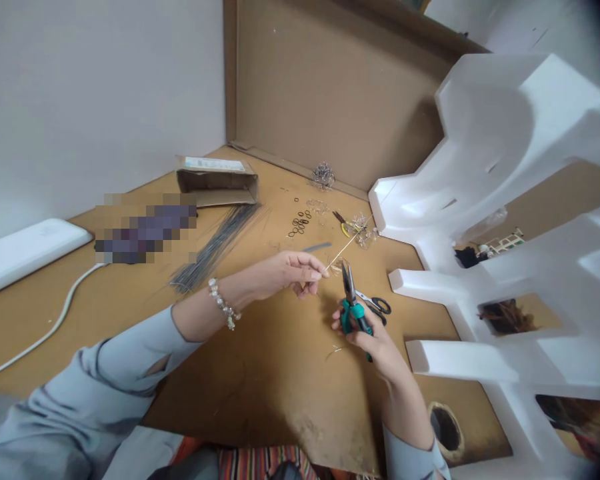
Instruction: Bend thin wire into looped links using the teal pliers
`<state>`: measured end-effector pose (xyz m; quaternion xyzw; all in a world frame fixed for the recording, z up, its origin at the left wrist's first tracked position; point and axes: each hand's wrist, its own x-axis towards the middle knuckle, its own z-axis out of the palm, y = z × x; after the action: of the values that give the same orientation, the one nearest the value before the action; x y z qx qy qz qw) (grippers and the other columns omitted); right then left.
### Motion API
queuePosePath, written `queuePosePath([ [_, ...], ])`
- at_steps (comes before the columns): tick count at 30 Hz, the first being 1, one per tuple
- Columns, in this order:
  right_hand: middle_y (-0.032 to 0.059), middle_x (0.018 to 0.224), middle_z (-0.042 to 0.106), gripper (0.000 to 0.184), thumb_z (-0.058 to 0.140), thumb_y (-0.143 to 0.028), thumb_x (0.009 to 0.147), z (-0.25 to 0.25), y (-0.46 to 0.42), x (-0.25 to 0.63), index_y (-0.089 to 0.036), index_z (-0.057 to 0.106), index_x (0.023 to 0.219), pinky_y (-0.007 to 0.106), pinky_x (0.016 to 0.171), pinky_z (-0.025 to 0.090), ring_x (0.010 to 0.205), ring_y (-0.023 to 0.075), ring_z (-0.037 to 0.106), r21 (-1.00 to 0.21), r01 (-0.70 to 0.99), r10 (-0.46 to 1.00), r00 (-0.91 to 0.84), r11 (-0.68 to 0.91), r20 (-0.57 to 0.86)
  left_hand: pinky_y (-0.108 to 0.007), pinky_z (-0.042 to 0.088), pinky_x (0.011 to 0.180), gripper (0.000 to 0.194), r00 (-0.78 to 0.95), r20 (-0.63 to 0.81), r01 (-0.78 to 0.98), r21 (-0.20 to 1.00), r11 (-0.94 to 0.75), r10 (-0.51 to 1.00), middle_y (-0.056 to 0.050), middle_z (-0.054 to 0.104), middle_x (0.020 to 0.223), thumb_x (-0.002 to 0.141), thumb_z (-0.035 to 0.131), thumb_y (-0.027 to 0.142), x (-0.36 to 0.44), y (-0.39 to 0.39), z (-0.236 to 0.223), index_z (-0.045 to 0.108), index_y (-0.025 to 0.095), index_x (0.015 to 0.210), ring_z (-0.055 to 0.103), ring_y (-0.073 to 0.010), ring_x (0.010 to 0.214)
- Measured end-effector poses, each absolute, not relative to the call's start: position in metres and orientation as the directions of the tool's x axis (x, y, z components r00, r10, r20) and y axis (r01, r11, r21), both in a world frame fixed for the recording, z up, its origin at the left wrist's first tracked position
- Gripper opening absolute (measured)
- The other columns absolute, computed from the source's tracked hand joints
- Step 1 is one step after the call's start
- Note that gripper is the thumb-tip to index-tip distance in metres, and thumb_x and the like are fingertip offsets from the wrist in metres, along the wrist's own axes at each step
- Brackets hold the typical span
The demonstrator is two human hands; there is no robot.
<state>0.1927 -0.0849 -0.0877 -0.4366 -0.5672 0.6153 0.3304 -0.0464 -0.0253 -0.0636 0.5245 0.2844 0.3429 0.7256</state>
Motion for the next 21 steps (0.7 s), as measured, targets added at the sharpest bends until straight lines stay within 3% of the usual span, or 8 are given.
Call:
queuePosePath([
  [8, 0.0073, 0.106, 0.059, 0.043, 0.055, -0.014, 0.071, -0.088, -0.088, 0.193, -0.021, 0.053, 0.113, 0.038, 0.085, 0.042, 0.091, 0.0202, 0.056, -0.963, 0.017, 0.829, -0.506, -0.267, -0.239, -0.020, 0.041, 0.052, 0.017, 0.707, -0.158, -0.155, 0.916, 0.369, 0.689, 0.001, 0.061, 0.061, 0.074, 0.062, 0.025, -0.038, -0.030, -0.072, 0.062, 0.013, 0.087, 0.054, -0.0084, 0.055],
  [21, 0.0068, 0.098, 0.062, 0.040, 0.054, -0.016, 0.071, -0.086, -0.090, 0.190, -0.022, 0.056, 0.111, 0.035, 0.074, 0.044, 0.080, 0.0194, 0.058, -0.948, -0.047, 0.790, -0.567, -0.314, -0.233, -0.020, 0.040, 0.052, 0.019, 0.758, -0.178, -0.120, 0.907, 0.403, 0.628, 0.001, 0.060, 0.062, 0.075, 0.061, 0.025, -0.029, -0.034, -0.086, 0.064, 0.013, 0.090, 0.053, -0.0074, 0.054],
])
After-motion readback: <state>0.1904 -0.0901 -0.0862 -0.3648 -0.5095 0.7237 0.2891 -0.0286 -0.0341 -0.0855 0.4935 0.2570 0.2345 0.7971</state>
